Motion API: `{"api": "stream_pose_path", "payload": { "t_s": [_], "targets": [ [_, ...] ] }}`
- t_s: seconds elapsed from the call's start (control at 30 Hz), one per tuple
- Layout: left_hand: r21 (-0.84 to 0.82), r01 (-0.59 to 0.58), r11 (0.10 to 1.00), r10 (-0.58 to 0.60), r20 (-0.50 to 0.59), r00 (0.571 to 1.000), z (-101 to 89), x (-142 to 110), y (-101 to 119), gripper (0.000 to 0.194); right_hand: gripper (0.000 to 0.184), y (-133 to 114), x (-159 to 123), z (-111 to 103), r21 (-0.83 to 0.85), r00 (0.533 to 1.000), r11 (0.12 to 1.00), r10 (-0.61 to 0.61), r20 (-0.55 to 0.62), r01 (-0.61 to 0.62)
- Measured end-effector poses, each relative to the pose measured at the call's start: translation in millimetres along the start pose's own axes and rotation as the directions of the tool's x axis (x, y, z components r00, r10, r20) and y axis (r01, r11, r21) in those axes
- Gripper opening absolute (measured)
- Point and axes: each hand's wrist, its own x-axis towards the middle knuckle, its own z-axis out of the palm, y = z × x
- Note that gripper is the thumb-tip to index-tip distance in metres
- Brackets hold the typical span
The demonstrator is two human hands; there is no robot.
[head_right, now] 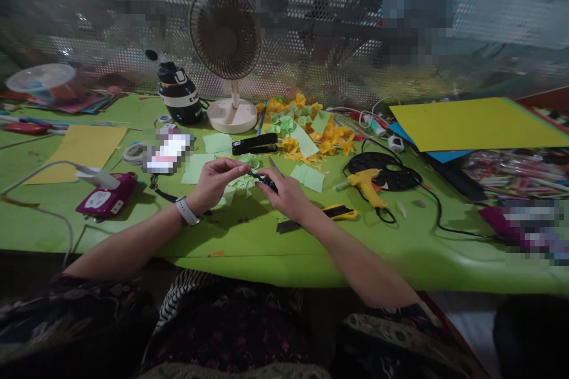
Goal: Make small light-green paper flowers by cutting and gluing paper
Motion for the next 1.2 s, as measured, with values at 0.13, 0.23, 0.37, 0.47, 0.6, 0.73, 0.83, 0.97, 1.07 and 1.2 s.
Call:
{"api": "stream_pose_path", "payload": {
  "t_s": [0.13,0.23,0.37,0.47,0.6,0.73,0.83,0.97,1.07,1.2],
  "targets": [
    [0.015,-0.01,1.0,0.009,0.04,0.999,-1.3,-0.1,-1.9,0.025,0.027,2.2,0.1,1.0,-0.016,1.0,1.0,0.009,-0.002,-0.009],
    [0.012,0.001,1.0,-0.002,0.061,0.998,-3.5,0.5,-4.6,0.026,0.026,3.1,0.8,0.9,0.008,1.0,1.0,0.011,0.004,-0.011],
    [-0.006,0.016,1.0,-0.015,0.09,0.996,-4.8,1.6,-6.3,0.026,0.024,0.9,2.0,-0.9,0.037,1.0,0.999,-0.007,0.019,0.006],
    [-0.024,0.026,0.999,-0.024,0.1,0.995,-4.7,1.2,-6.0,0.024,0.023,-1.4,1.8,-1.7,0.047,0.999,0.999,0.013,0.038,-0.014],
    [-0.001,0.009,1.0,-0.009,0.069,0.998,-3.8,-0.4,-4.0,0.023,0.025,-1.5,0.6,-0.1,0.01,1.0,1.0,0.018,0.023,-0.018],
    [0.023,-0.002,1.0,0.001,0.048,0.999,-2.4,-1.0,-2.5,0.025,0.023,0.6,0.8,2.0,-0.016,1.0,1.0,-0.019,0.02,0.02],
    [0.009,0.017,1.0,-0.018,0.067,0.998,-2.0,-0.9,-3.5,0.025,0.026,1.0,1.9,2.1,-0.026,0.998,0.999,-0.044,0.047,0.045],
    [-0.006,0.032,0.999,-0.032,0.059,0.998,-1.7,-0.9,-4.2,0.025,0.027,-0.4,1.7,2.1,-0.034,0.998,0.999,-0.038,0.047,0.039],
    [0.017,0.021,1.0,-0.021,0.026,0.999,-1.8,-0.9,-3.8,0.028,0.028,-1.9,0.4,2.9,-0.028,1.0,1.0,-0.009,0.028,0.01],
    [0.036,0.01,0.999,-0.012,0.064,0.998,-3.4,-1.2,-4.7,0.028,0.025,-2.2,-0.5,2.7,-0.012,0.998,0.999,0.046,0.052,-0.046]
  ]
}}
